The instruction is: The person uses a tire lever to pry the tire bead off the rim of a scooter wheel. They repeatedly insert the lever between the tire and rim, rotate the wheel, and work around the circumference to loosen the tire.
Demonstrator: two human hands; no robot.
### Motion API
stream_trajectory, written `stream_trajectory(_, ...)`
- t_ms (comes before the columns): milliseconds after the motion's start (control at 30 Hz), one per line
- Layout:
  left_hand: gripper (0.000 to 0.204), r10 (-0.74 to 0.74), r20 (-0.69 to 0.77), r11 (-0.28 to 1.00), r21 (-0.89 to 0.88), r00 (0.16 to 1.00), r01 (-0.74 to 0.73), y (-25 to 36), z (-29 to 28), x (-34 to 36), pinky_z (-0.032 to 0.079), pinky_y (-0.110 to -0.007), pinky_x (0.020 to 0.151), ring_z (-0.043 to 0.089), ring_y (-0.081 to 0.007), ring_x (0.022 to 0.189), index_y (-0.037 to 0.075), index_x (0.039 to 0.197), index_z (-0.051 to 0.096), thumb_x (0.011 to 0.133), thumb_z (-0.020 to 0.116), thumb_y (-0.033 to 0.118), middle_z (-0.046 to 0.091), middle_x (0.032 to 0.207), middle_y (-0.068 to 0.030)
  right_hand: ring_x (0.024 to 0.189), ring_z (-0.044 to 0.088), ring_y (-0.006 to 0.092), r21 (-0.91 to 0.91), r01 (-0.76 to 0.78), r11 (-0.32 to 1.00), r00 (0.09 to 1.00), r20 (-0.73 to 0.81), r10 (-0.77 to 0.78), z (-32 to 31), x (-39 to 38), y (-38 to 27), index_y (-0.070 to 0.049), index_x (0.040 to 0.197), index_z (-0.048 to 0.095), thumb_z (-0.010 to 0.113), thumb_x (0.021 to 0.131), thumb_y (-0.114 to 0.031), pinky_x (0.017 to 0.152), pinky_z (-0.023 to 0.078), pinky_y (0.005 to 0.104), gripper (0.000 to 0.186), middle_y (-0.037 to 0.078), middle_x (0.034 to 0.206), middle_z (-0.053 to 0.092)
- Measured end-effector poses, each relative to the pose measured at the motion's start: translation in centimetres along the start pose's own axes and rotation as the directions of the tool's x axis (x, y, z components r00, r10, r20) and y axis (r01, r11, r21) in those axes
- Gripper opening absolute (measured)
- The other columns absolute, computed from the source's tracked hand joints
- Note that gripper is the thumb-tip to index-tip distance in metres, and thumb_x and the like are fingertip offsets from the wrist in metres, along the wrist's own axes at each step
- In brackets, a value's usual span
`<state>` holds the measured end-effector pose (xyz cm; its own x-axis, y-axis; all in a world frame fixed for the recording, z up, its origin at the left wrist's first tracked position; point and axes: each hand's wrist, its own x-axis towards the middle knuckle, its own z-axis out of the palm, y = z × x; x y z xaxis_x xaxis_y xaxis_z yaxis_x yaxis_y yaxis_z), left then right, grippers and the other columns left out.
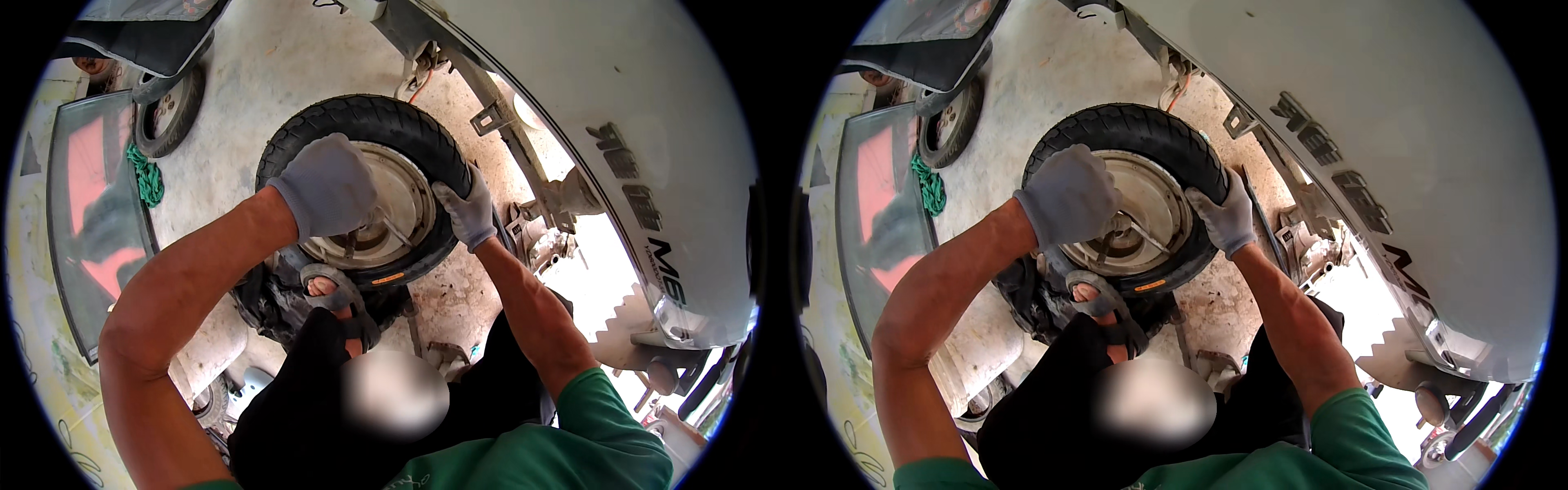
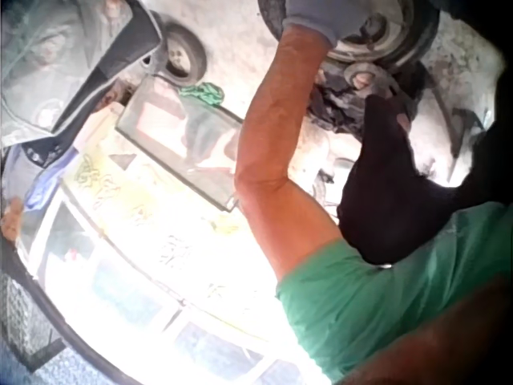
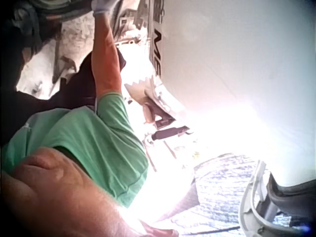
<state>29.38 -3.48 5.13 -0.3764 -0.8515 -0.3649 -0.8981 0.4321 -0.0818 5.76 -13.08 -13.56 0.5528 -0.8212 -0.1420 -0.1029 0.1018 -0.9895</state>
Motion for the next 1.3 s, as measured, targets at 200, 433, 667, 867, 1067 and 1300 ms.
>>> stream_trajectory(200,0.034,-0.059,0.036,0.996,-0.059,0.998,0.061,-1.1,0.0,2.4,0.055,-0.043,0.07,0.072,-0.029,0.074,0.016,0.075,0.08,0.086,0.068,0.046,0.074,0.074,-0.0077,0.104,0.066,0.0173,-0.007,-0.038,0.999,0.999,-0.031,0.038,-0.4,0.4,1.1,0.004,0.133,0.057,0.09,0.083,-0.04,0.096,0.053,0.0328,0.075,0.011,0.117,0.07)
stream_trajectory(433,0.045,-0.051,0.112,0.992,-0.111,0.992,0.063,-2.5,1.1,3.9,0.055,-0.045,0.073,0.072,-0.033,0.075,0.013,0.077,0.079,0.089,0.066,0.053,0.073,0.075,-0.0117,0.103,0.065,0.0165,-0.041,-0.025,0.999,0.999,-0.042,0.023,0.0,-0.1,0.1,0.003,0.133,0.056,0.09,0.083,-0.036,0.095,0.053,0.0323,0.072,0.01,0.114,0.07)
stream_trajectory(667,0.05,-0.029,-0.022,0.987,-0.159,0.999,0.026,-3.0,2.5,4.2,0.052,-0.045,0.073,0.069,-0.0338,0.071,0.013,0.072,0.077,0.088,0.065,0.059,0.068,0.066,-0.0119,0.108,0.065,0.0177,-0.007,0.008,1.0,0.999,-0.041,-0.009,0.1,0.1,0.8,0.003,0.134,0.055,0.087,0.086,-0.035,0.098,0.052,0.0337,0.069,0.011,0.117,0.069)
stream_trajectory(867,0.043,-0.052,-0.005,0.992,-0.119,0.999,0.051,-2.9,3.0,4.3,0.052,-0.045,0.072,0.069,-0.0318,0.072,0.015,0.074,0.078,0.087,0.066,0.055,0.07,0.07,-0.0105,0.103,0.067,0.0183,-0.076,-0.051,0.996,0.997,-0.052,0.048,0.0,0.3,0.9,0.002,0.131,0.057,0.088,0.084,-0.035,0.095,0.053,0.0344,0.068,0.012,0.112,0.071)
stream_trajectory(1067,0.039,-0.082,-0.081,0.996,-0.048,0.993,0.078,-2.3,3.6,4.2,0.05,-0.043,0.069,0.07,-0.0287,0.071,0.018,0.07,0.077,0.085,0.066,0.052,0.071,0.069,-0.0076,0.101,0.068,0.0184,0.064,-0.176,0.982,0.984,-0.02,0.177,-0.1,0.2,1.6,0.002,0.131,0.057,0.089,0.083,-0.033,0.093,0.054,0.0334,0.068,0.012,0.111,0.072)
stream_trajectory(1300,0.051,-0.079,-0.053,0.997,-0.007,0.995,0.079,0.9,1.5,2.6,0.047,-0.043,0.069,0.065,-0.0273,0.067,0.014,0.065,0.072,0.092,0.062,0.056,0.067,0.065,-0.007,0.085,0.066,0.0135,-0.06,-0.017,0.998,0.995,-0.103,0.011,0.0,0.0,1.7,0.001,0.129,0.058,0.089,0.084,-0.031,0.079,0.056,0.0295,0.064,0.009,0.102,0.071)
